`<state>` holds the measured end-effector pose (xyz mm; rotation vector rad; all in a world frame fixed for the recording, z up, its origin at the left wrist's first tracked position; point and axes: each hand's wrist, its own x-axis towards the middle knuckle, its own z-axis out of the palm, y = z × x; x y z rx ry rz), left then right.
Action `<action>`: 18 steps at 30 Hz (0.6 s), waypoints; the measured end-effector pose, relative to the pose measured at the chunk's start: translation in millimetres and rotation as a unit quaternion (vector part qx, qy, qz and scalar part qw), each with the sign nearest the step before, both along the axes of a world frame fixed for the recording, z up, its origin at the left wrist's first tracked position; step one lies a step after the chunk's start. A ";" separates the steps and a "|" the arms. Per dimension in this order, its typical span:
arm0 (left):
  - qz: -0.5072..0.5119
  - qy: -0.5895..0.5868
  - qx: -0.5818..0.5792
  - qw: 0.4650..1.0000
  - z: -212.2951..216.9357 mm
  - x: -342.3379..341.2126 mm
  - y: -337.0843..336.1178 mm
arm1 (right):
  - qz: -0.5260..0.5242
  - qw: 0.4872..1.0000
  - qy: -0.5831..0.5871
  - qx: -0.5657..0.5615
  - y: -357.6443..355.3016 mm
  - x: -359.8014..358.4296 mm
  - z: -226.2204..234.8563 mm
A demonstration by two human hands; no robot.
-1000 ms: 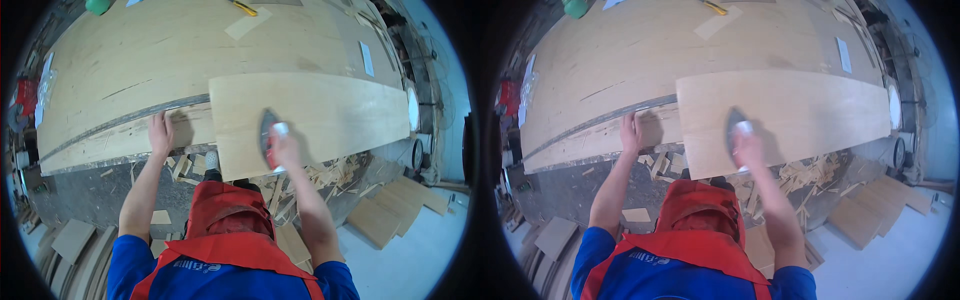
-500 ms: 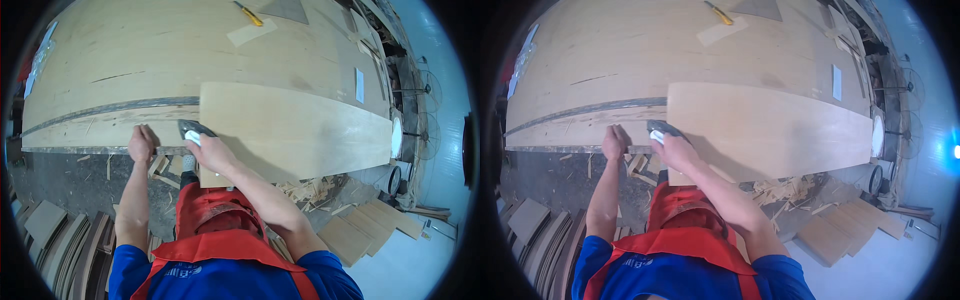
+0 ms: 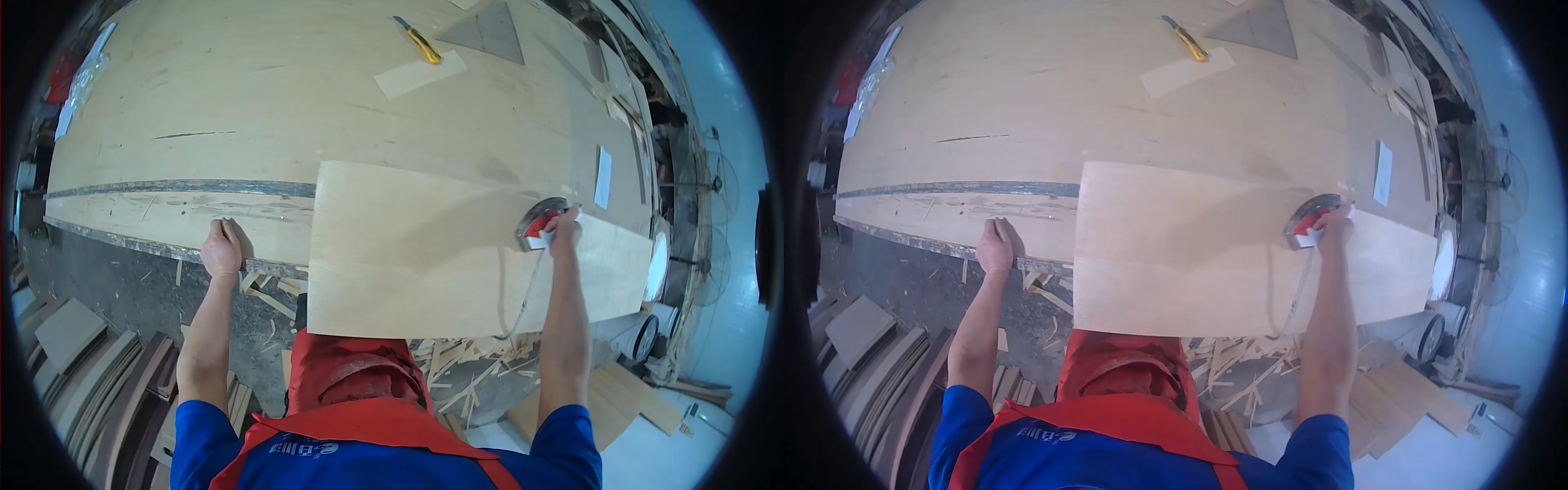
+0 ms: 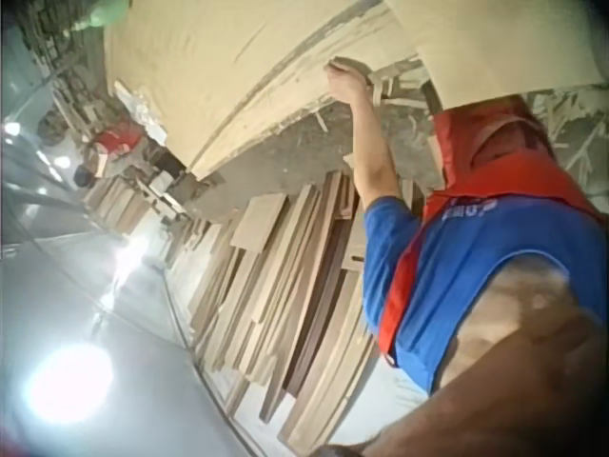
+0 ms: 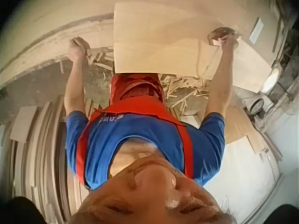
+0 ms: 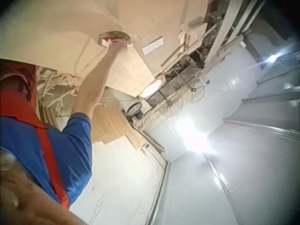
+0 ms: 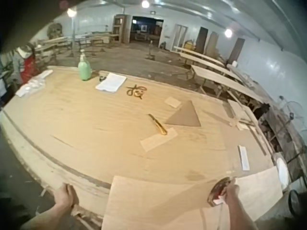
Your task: Sanding a wooden panel with an orbital sander and using an iron for veneer/edge-banding work.
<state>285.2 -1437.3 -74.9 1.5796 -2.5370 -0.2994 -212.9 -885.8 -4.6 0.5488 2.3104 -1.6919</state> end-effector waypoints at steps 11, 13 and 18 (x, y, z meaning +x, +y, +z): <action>-0.015 0.053 0.026 0.998 13.1 8.2 -5.4 | 0.523 0.841 0.021 0.138 -423.5 172.2 19.0; -0.008 0.057 0.029 0.998 11.6 17.3 -6.9 | 0.560 0.819 -0.063 0.110 -471.8 181.4 51.7; -0.001 0.037 0.018 0.999 8.2 8.6 -0.2 | 0.566 0.760 -0.316 0.052 -465.2 115.2 62.4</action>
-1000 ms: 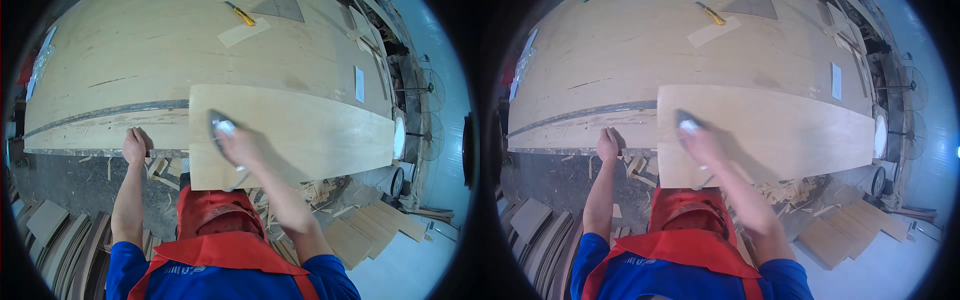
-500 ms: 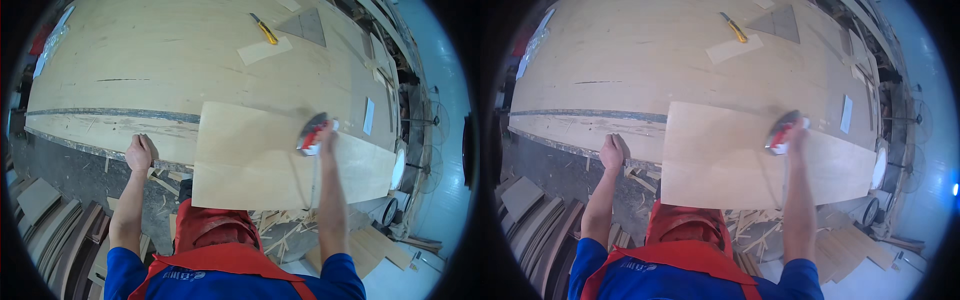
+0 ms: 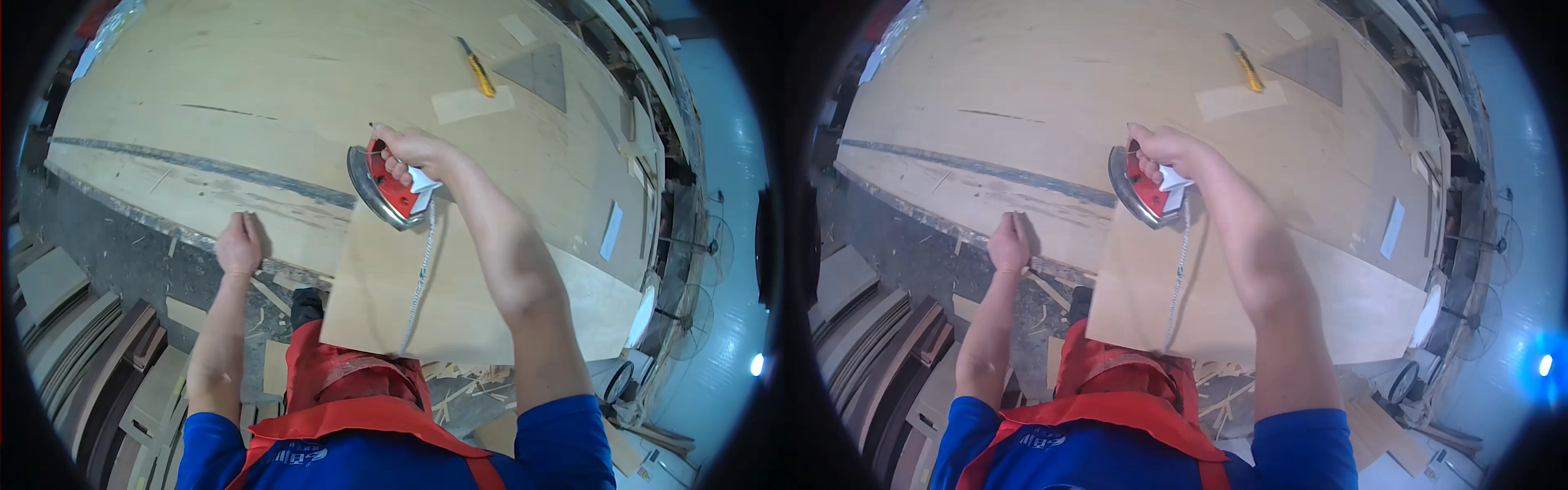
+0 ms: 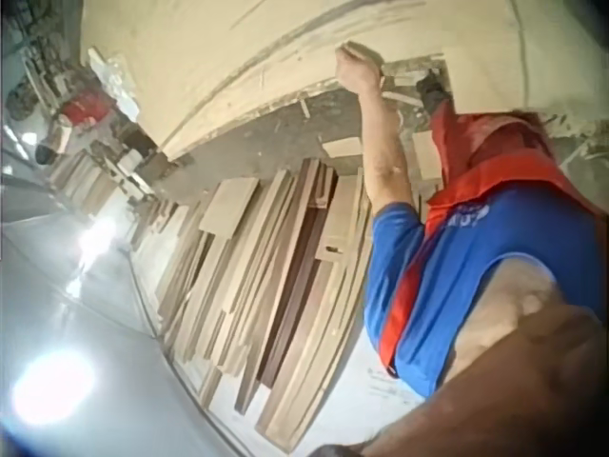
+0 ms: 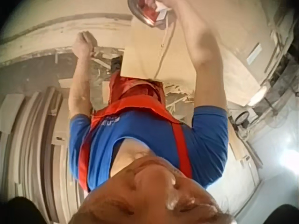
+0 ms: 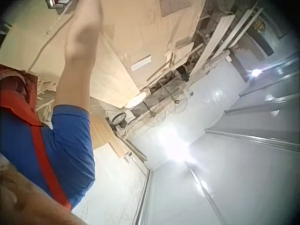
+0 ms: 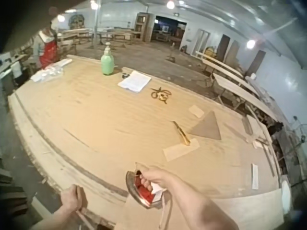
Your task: Sanding a wooden panel with an orbital sander and using an iron for veneer/edge-banding work.
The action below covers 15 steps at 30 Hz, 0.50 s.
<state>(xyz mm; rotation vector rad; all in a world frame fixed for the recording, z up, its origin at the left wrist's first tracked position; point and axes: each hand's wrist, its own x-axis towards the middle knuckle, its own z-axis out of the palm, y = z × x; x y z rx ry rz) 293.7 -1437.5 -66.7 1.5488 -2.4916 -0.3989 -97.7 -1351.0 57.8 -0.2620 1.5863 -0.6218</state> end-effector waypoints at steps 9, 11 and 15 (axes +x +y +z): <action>0.014 -0.016 -0.013 1.000 -9.3 11.6 -10.1 | -0.034 0.995 0.080 0.051 290.4 -155.1 47.2; 0.007 -0.017 -0.026 0.999 -11.3 7.5 -10.0 | -0.119 0.977 0.106 0.139 352.4 -187.2 52.3; 0.019 -0.054 -0.018 0.998 -13.2 8.8 -8.8 | -0.360 0.896 0.218 0.143 431.8 -197.3 18.2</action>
